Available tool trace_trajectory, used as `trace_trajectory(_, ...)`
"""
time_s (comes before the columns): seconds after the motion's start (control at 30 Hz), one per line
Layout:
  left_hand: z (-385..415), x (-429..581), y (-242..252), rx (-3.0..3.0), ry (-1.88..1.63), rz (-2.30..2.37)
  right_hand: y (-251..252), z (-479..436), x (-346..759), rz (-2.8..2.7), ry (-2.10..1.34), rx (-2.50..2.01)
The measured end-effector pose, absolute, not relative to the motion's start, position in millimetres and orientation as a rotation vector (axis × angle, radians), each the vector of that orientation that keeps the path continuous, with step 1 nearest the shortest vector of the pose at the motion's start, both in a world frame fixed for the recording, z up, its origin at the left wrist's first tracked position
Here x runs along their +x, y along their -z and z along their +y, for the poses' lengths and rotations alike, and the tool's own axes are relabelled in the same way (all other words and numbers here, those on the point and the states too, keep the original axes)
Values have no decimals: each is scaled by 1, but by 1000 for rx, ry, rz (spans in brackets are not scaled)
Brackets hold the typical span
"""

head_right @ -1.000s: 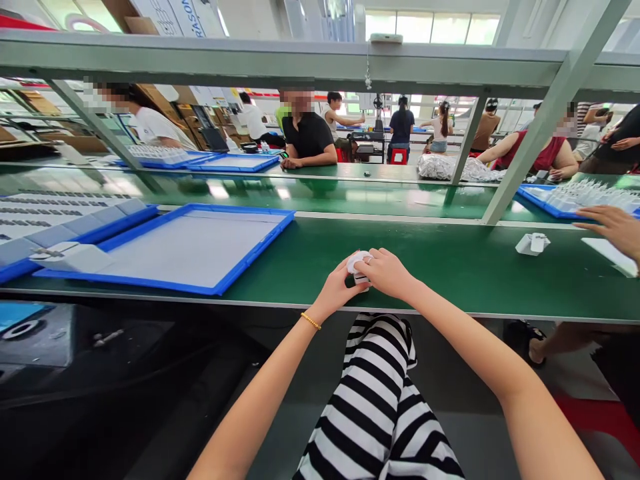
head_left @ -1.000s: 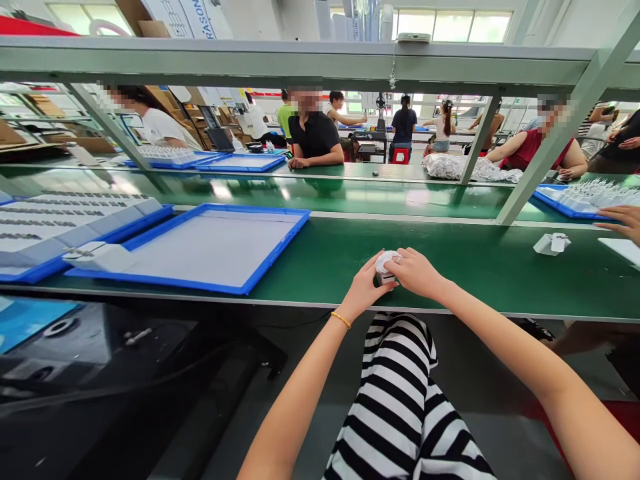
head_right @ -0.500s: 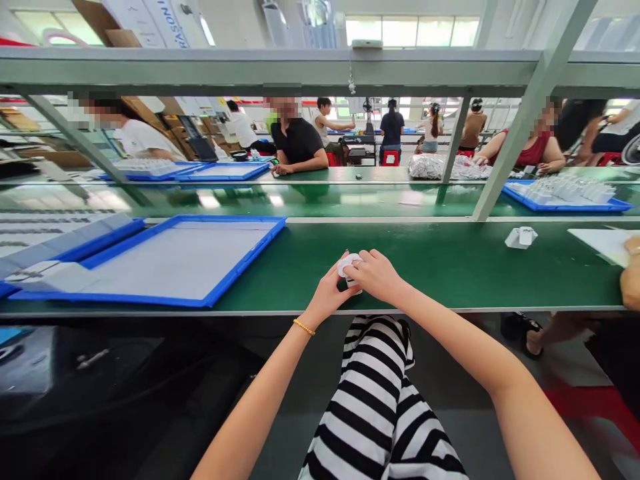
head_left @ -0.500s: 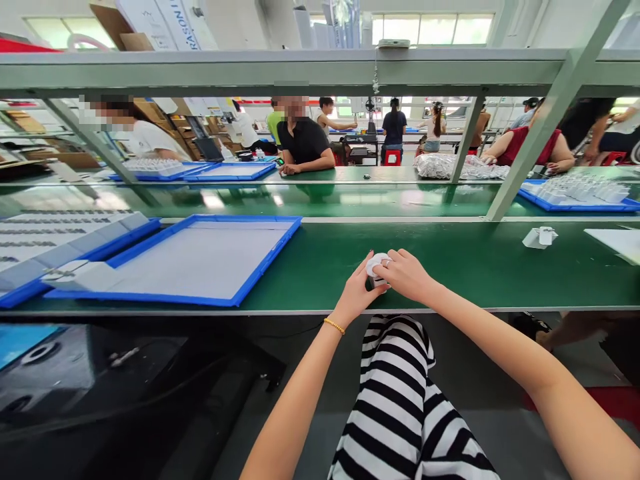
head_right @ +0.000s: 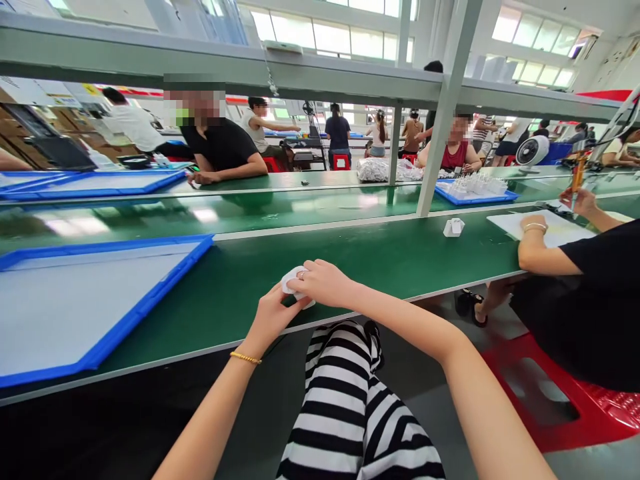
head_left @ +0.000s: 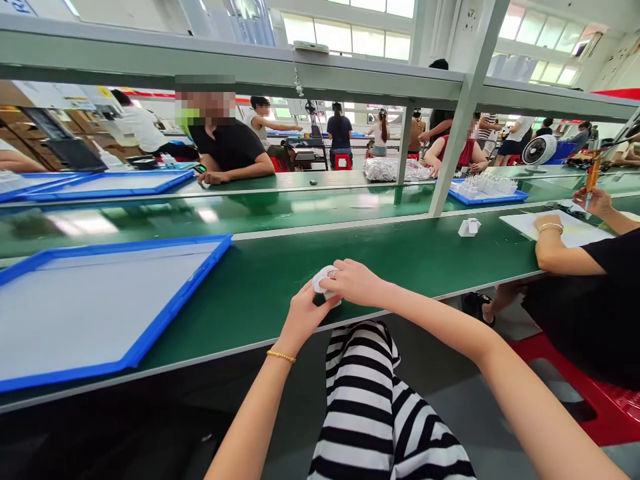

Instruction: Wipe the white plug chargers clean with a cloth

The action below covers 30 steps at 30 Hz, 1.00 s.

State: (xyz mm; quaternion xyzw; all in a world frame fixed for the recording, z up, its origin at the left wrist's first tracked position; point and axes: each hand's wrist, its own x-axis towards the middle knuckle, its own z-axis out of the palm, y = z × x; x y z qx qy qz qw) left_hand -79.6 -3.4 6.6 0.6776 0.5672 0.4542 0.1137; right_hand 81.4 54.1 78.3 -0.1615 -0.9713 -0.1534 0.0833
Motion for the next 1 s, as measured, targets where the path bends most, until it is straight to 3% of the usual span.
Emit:
trace_trajectory(0.17, -3, -79, -8, 2009, -1350, 1660, -85, 55, 84, -2943, 335, -494)
trace_trajectory(0.27, -2, -79, -7, 1981, -1330, 1647, -82, 62, 87, -2892, 63, -543)
trace_trajectory(0.5, -3, -80, -4, 2006, -1312, 1643, -63, 108, 125, -2301, -409, -803)
trace_trajectory(0.83, -2, -82, -3, 1914, -1419, 1930, -54, 224, 294, -1268, -4, -1822)
trace_trajectory(1.0, -2, -83, 1, 1940, -1457, 1923, -48, 241, 362, -1157, 119, -2095)
